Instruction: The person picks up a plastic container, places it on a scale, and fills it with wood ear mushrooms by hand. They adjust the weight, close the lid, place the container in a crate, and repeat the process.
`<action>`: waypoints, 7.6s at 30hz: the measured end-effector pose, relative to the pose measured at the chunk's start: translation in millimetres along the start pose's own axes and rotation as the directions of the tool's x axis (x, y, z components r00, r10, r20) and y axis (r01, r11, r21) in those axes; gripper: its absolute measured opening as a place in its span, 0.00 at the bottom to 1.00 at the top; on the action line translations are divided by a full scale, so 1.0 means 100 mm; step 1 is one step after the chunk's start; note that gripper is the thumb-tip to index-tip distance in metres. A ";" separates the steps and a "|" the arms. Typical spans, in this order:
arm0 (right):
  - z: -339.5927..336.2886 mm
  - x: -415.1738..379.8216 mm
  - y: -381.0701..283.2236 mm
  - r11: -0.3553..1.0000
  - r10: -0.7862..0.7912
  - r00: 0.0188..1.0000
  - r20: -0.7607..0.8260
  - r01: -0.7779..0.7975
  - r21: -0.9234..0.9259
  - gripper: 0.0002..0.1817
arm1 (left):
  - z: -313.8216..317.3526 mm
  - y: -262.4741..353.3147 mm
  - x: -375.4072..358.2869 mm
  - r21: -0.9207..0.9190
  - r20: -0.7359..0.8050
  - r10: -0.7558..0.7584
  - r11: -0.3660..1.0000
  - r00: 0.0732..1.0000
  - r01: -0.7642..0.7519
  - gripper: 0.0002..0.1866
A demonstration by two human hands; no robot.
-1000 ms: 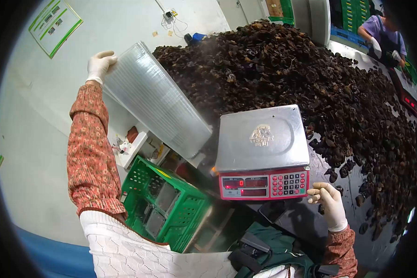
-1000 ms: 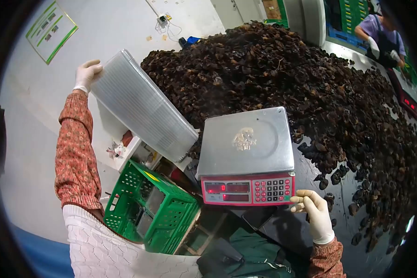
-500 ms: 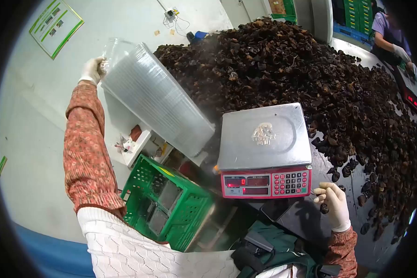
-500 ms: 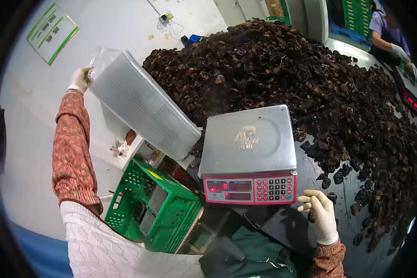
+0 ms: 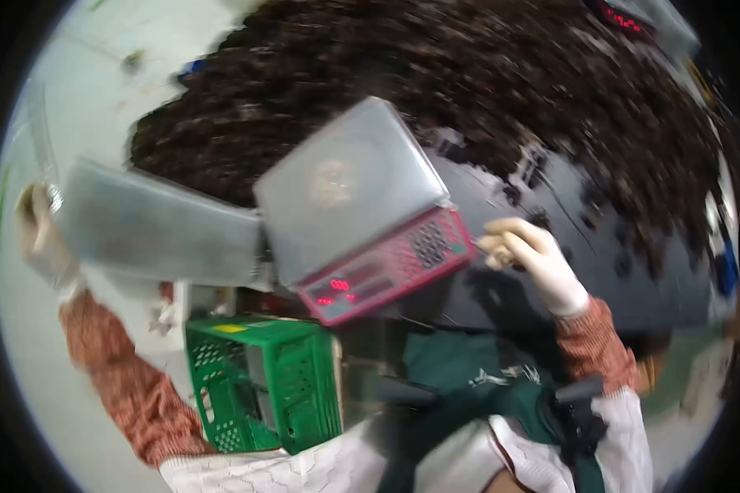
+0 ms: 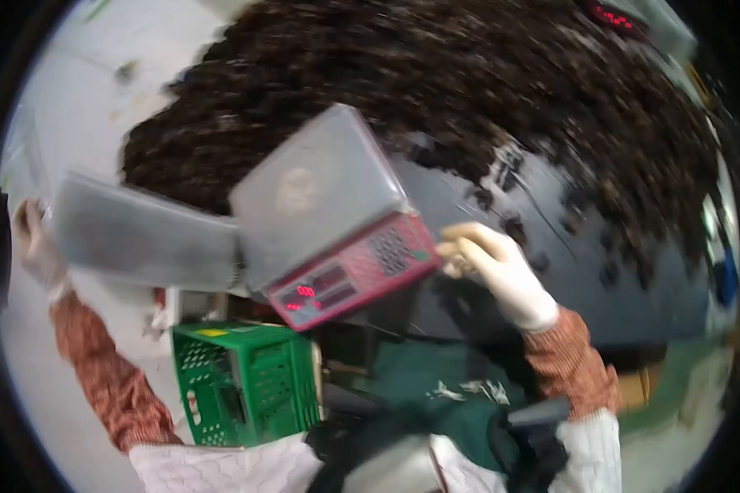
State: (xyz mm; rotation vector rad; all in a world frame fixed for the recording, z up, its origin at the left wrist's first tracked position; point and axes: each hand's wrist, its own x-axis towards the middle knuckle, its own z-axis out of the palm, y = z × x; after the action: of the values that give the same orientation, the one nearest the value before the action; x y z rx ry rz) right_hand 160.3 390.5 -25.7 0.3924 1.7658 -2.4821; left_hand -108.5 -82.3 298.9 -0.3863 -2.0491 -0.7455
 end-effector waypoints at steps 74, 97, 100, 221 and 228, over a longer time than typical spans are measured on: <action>-1.15 0.76 0.56 0.103 -0.712 0.697 -0.085 -0.016 -0.995 0.07 | 1.67 1.70 -3.01 -0.353 0.496 -0.158 0.861 0.854 0.365 0.24; -1.64 -0.45 0.40 0.303 -0.725 0.575 -0.380 -0.228 -0.925 0.06 | 2.56 2.75 -4.72 0.549 0.824 0.387 -0.370 -0.413 0.749 0.24; -1.39 -0.67 0.32 0.448 -0.686 0.665 -0.294 0.068 -0.891 0.12 | 2.61 2.93 -4.72 0.518 0.825 0.440 -0.340 -0.355 0.785 0.28; -0.82 -1.20 0.37 0.223 -0.546 0.836 -0.055 0.081 -0.971 0.29 | 2.33 3.21 -5.11 0.637 0.758 0.627 -0.649 -0.183 0.416 0.26; -0.58 -0.86 0.21 0.224 -0.631 0.765 0.128 0.338 -0.914 0.29 | 2.29 3.00 -5.01 0.511 0.858 0.418 -0.621 -0.300 0.594 0.17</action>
State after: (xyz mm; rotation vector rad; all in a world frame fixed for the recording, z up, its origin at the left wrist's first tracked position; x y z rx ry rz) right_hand 257.1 429.5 -41.6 0.0337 3.4340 -1.1438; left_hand 178.4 299.9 -107.6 -0.3712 0.4021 1.7077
